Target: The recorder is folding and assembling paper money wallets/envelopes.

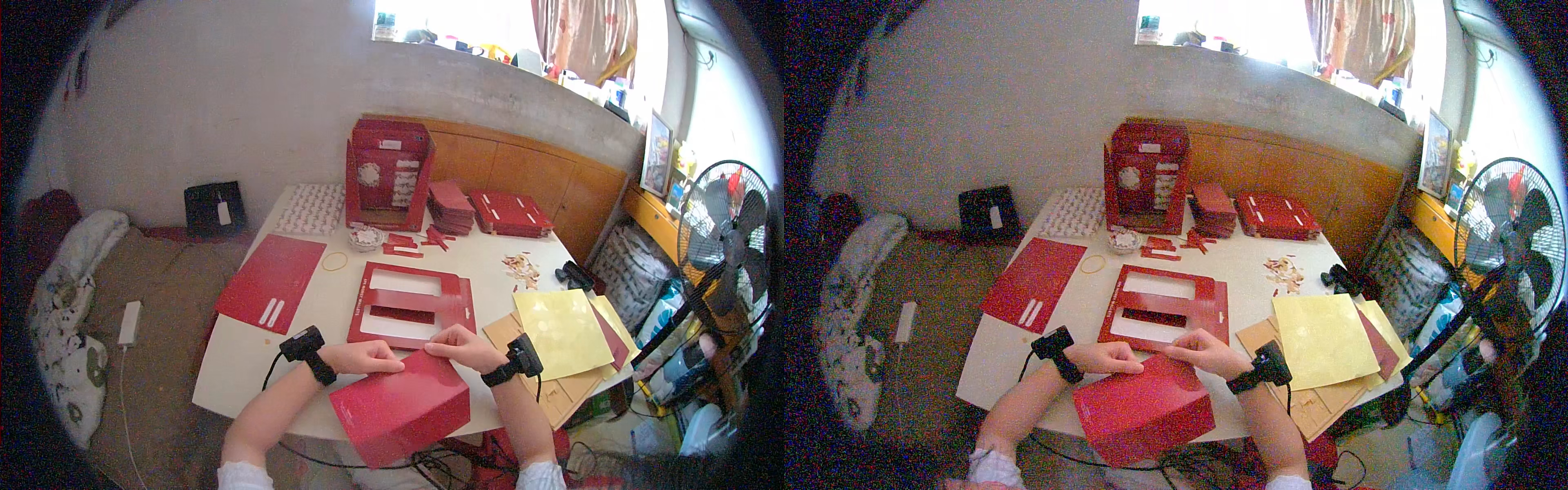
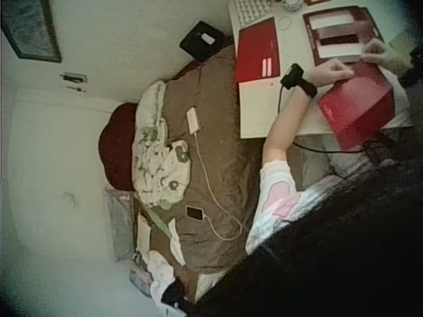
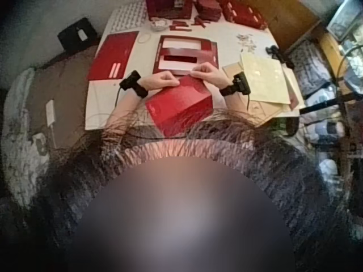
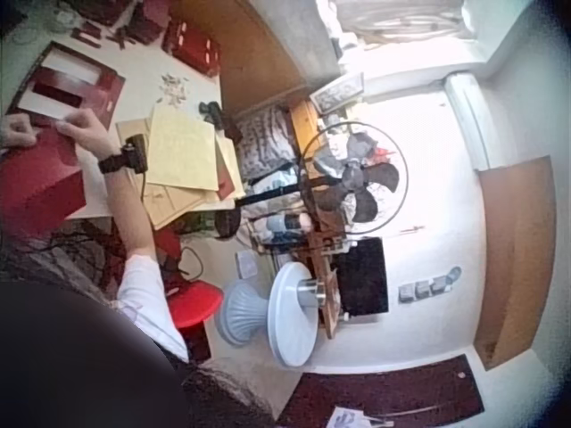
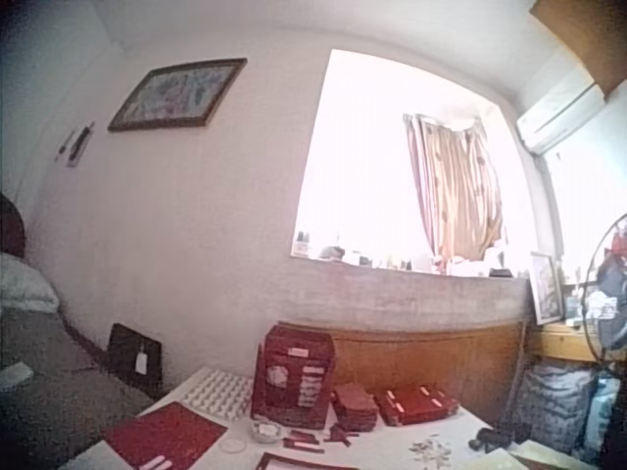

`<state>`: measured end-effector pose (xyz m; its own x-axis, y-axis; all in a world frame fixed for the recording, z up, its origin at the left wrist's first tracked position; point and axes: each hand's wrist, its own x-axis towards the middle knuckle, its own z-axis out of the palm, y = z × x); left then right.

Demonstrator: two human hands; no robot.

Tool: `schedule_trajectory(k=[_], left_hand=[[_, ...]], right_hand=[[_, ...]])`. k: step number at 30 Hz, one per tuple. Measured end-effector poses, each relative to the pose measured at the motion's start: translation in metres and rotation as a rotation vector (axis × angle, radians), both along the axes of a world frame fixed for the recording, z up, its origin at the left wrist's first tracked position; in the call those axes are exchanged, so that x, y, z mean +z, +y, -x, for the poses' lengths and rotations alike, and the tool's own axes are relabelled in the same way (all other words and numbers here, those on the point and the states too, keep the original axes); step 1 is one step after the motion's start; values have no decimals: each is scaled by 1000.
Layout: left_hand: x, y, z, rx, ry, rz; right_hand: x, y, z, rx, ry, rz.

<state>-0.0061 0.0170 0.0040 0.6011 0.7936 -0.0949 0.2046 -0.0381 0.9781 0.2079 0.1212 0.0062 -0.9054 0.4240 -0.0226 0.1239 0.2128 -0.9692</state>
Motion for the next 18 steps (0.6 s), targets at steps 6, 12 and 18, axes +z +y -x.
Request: schedule_trajectory(k=[6, 12, 18], left_hand=[[1, -2, 6, 65, -65, 114], [0, -5, 10, 152, 140, 38], [-9, 5, 28, 186, -91, 225]], right_hand=[[5, 16, -17, -208, 34, 98], [12, 7, -11, -246, 68, 112], [17, 14, -16, -368, 157, 191]])
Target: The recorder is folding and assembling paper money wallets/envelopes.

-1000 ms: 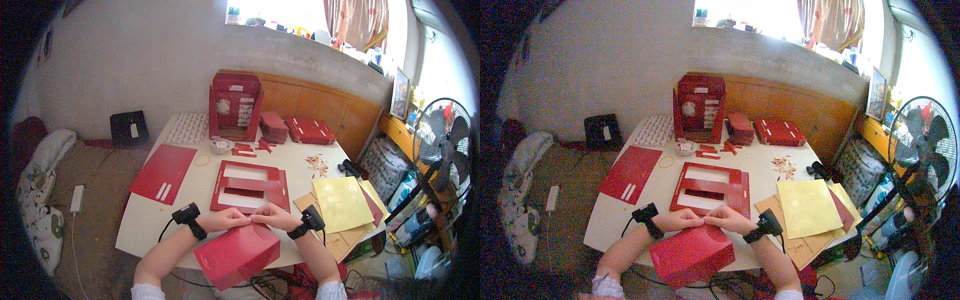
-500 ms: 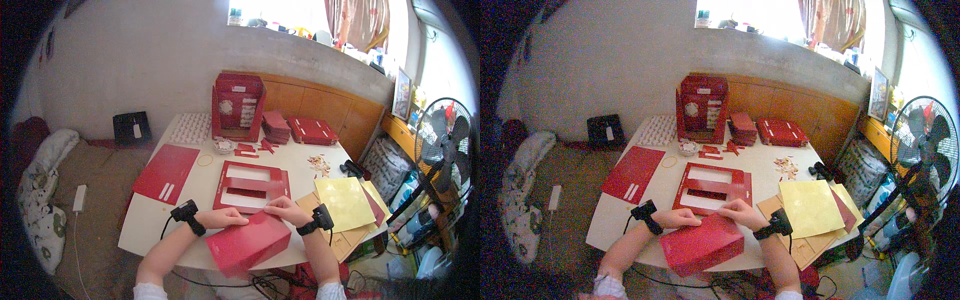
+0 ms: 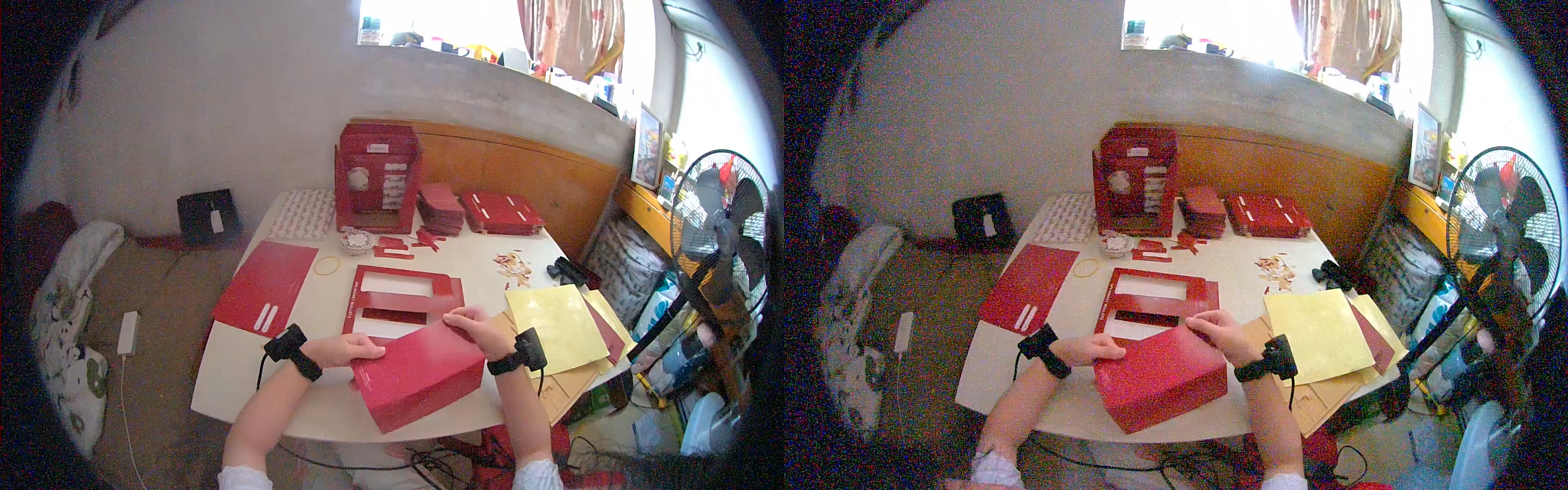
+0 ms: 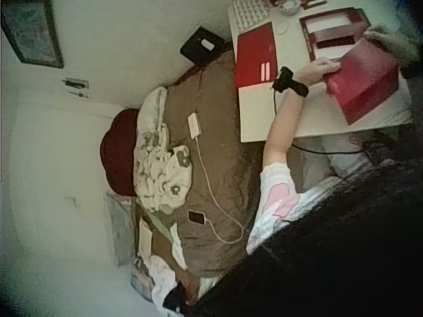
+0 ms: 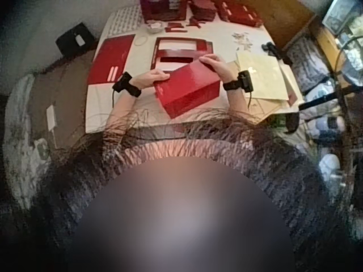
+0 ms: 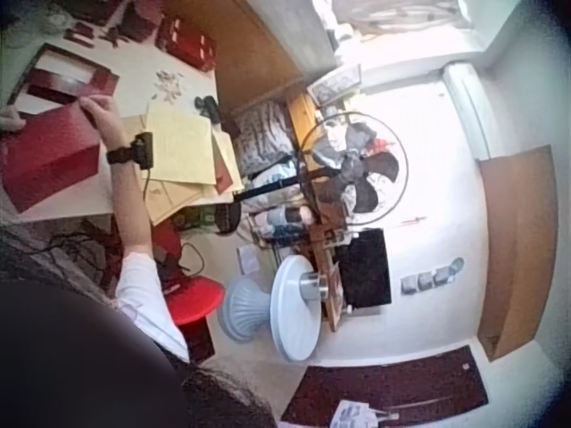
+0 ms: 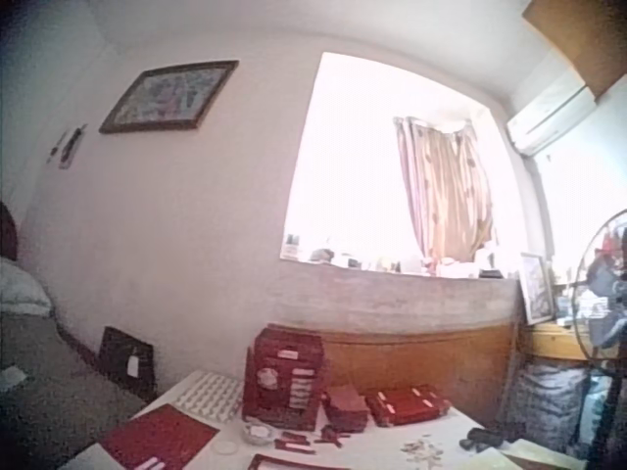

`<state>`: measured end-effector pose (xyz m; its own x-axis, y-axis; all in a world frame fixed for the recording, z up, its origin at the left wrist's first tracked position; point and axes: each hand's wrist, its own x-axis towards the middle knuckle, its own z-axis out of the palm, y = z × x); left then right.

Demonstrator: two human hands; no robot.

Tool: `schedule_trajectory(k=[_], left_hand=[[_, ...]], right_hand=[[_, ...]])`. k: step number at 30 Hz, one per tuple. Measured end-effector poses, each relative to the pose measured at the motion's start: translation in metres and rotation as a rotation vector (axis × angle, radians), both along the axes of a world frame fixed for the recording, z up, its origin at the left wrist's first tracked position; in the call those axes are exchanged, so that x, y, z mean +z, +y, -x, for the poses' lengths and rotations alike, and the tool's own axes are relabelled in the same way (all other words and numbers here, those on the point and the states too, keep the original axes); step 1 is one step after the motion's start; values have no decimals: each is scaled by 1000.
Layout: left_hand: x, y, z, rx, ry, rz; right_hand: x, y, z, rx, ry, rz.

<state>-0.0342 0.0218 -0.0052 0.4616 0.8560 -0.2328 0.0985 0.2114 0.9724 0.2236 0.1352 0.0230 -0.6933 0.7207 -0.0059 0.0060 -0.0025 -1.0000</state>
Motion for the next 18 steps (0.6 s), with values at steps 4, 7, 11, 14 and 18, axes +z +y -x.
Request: schedule_trajectory(k=[4, 7, 11, 14, 18], left_hand=[[-7, 3, 5, -73, 52, -13], [4, 0, 4, -77, -35, -18], [7, -1, 12, -139, -79, -19], [10, -2, 10, -119, -44, -27], [8, -1, 14, -96, -141, -11]], right_hand=[[-6, 7, -3, 48, -23, -11], [-6, 10, -6, -43, 81, 48], [7, 4, -7, -53, 19, 19], [2, 7, -7, -37, 61, 50], [0, 12, -10, -51, 86, 65]])
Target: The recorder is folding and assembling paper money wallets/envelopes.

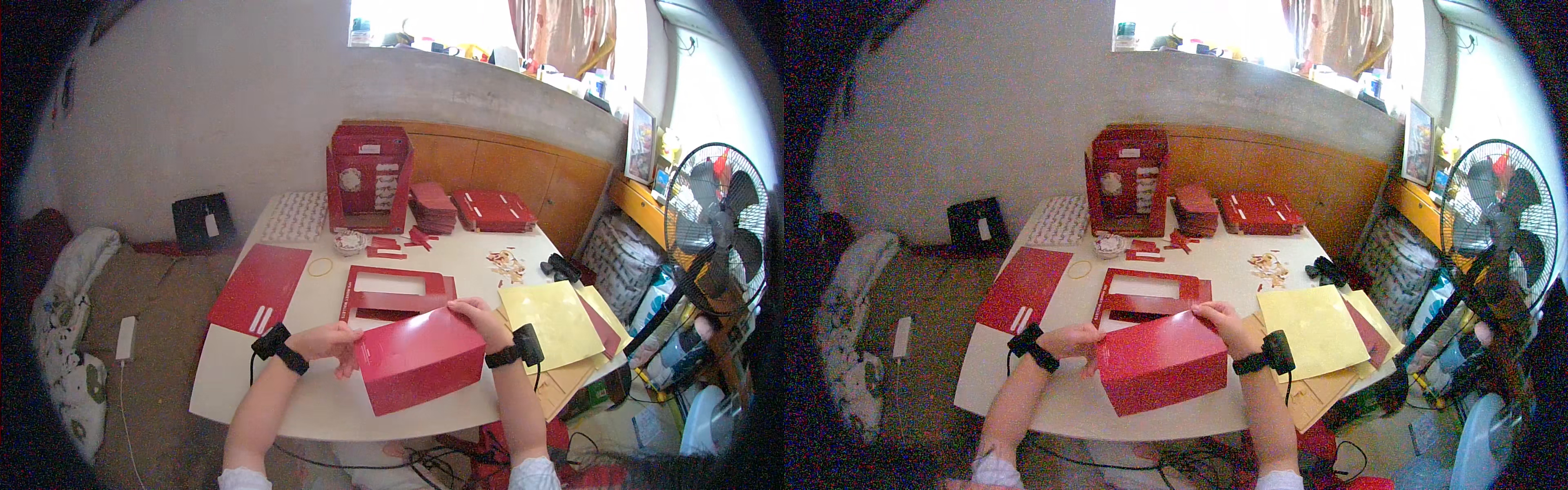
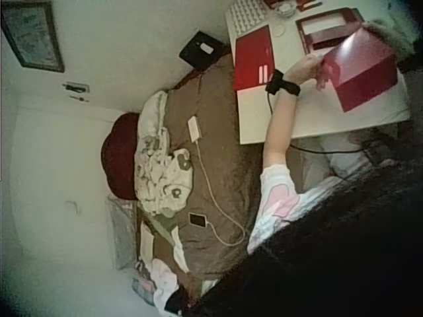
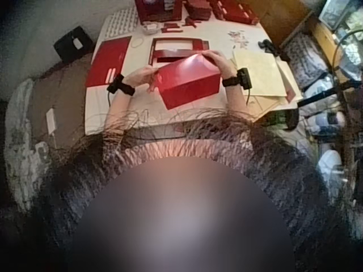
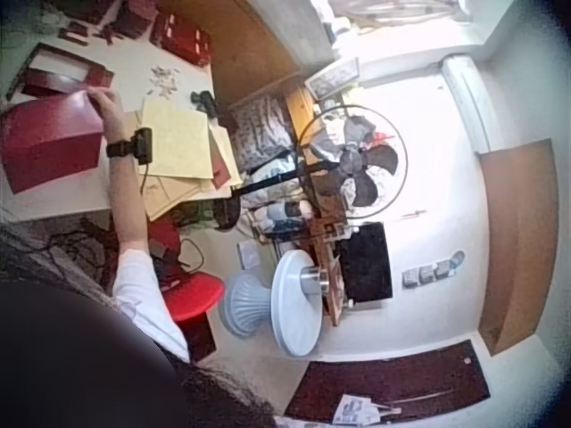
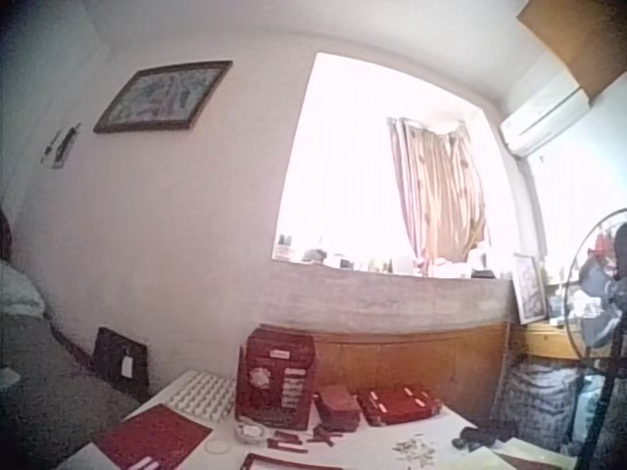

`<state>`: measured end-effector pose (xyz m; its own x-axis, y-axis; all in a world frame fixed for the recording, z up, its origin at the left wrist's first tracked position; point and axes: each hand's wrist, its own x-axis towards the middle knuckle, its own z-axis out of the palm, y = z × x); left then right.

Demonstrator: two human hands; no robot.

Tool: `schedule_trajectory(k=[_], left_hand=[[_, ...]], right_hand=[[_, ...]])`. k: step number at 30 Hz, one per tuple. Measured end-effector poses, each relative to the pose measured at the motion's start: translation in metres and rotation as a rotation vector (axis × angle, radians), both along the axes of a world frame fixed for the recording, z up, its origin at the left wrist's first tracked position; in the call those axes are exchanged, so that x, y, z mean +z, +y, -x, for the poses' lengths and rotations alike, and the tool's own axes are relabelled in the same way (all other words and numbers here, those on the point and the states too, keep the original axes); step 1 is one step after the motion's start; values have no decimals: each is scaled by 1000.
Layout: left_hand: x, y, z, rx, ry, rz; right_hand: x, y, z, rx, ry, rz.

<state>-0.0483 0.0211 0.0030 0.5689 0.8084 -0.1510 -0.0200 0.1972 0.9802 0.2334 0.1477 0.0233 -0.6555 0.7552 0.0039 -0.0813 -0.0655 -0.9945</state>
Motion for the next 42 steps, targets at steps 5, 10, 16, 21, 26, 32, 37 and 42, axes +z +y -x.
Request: schedule_trajectory(k=[5, 10, 16, 21, 26, 32, 37, 42], left_hand=[[-1, 1, 5, -36, -4, -24], [6, 6, -10, 329, 166, -133], [-4, 13, -8, 327, 167, -441], [7, 4, -30, 69, 146, -505], [2, -7, -48, 135, 192, -462], [-7, 3, -43, 237, -504, 24], [-10, 11, -44, 309, -692, 131], [-28, 20, -43, 362, -584, 121]], right_hand=[[-1, 0, 1, -2, 29, 49], [-4, 4, 1, -103, 26, -5], [5, -10, 11, -55, -71, 106], [-8, -9, 18, 44, -9, 280], [-19, -14, 24, 392, 577, 458], [-1, -47, 36, 375, 236, -313], [-1, -62, 45, 44, -244, -1509], [-1, -69, 53, 66, -336, -1563]])
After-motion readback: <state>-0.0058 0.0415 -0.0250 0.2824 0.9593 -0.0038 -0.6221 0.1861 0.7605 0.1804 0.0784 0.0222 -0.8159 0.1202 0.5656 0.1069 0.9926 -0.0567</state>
